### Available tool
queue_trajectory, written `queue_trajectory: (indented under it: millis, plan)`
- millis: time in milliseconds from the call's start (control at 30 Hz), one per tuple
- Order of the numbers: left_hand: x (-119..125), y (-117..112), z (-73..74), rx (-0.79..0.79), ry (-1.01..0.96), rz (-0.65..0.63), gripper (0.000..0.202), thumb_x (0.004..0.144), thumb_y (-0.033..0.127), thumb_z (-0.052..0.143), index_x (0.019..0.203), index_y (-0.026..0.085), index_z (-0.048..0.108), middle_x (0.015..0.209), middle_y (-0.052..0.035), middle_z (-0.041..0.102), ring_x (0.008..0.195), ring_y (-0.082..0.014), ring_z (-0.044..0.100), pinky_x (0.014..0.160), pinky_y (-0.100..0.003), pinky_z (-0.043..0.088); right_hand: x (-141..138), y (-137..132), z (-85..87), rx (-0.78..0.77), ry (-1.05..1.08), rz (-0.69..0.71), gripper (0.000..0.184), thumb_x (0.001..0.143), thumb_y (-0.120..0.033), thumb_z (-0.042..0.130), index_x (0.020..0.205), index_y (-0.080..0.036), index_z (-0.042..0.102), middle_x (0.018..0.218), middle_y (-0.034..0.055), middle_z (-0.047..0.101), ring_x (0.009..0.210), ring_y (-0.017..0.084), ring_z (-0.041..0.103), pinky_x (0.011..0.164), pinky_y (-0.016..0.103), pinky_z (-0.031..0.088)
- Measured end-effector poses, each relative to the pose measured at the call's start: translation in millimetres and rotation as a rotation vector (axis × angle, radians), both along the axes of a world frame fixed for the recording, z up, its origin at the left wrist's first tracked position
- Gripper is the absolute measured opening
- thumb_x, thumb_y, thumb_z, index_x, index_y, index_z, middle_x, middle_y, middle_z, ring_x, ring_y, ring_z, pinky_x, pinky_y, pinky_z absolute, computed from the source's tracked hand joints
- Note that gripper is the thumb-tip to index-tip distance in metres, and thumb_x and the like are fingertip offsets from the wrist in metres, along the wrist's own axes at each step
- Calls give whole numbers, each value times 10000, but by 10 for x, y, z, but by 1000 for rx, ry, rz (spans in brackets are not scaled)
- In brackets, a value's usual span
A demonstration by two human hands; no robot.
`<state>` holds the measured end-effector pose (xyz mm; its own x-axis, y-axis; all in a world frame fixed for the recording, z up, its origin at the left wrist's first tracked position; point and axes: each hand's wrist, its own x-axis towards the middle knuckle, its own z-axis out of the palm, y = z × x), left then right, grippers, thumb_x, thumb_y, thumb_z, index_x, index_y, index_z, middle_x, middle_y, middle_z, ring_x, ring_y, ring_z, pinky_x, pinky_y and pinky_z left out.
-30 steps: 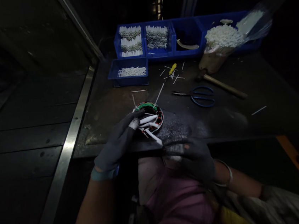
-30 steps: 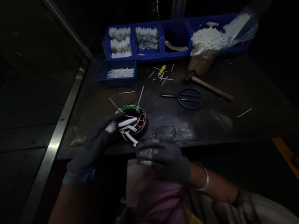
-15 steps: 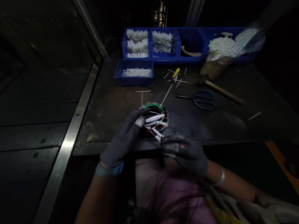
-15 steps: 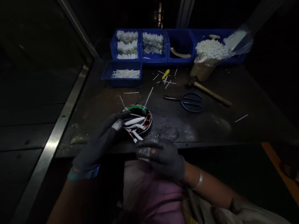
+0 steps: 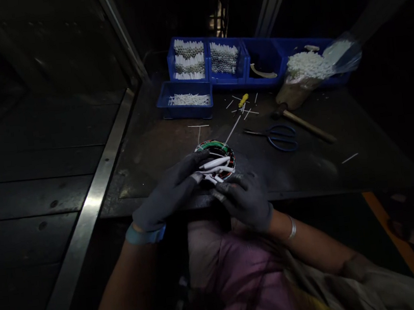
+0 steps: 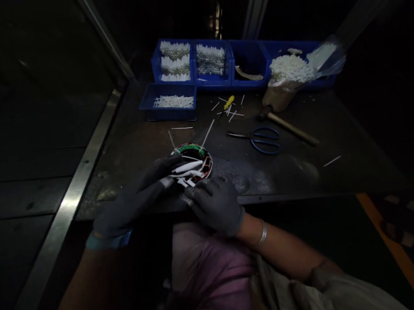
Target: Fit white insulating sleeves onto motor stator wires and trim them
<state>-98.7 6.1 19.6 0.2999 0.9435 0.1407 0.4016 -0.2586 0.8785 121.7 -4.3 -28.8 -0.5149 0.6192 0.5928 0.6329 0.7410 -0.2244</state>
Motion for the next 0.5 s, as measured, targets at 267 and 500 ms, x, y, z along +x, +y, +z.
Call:
queue_trajectory:
  millis: [267,500]
  plan:
    - [93,-72,-297,229,315,199,523,885,128,559,1400,204,606,1380,-96,687,1282,-268,643,1113,-469,526,-57,-223,359,-52,-231,-33,252,994,-206,562,1195,-214,714,1018,104,761,804,219,657,690,363,422]
    - [85,-151,-226,251,351,67,446,931,227,601,1374,274,623,1341,-65,712,1211,-267,680,1035,-435,568,75,-363,188,-309,-92,-194,258,1021,-271,559,1241,-217,683,986,89,778,795,212,707,664,319,496]
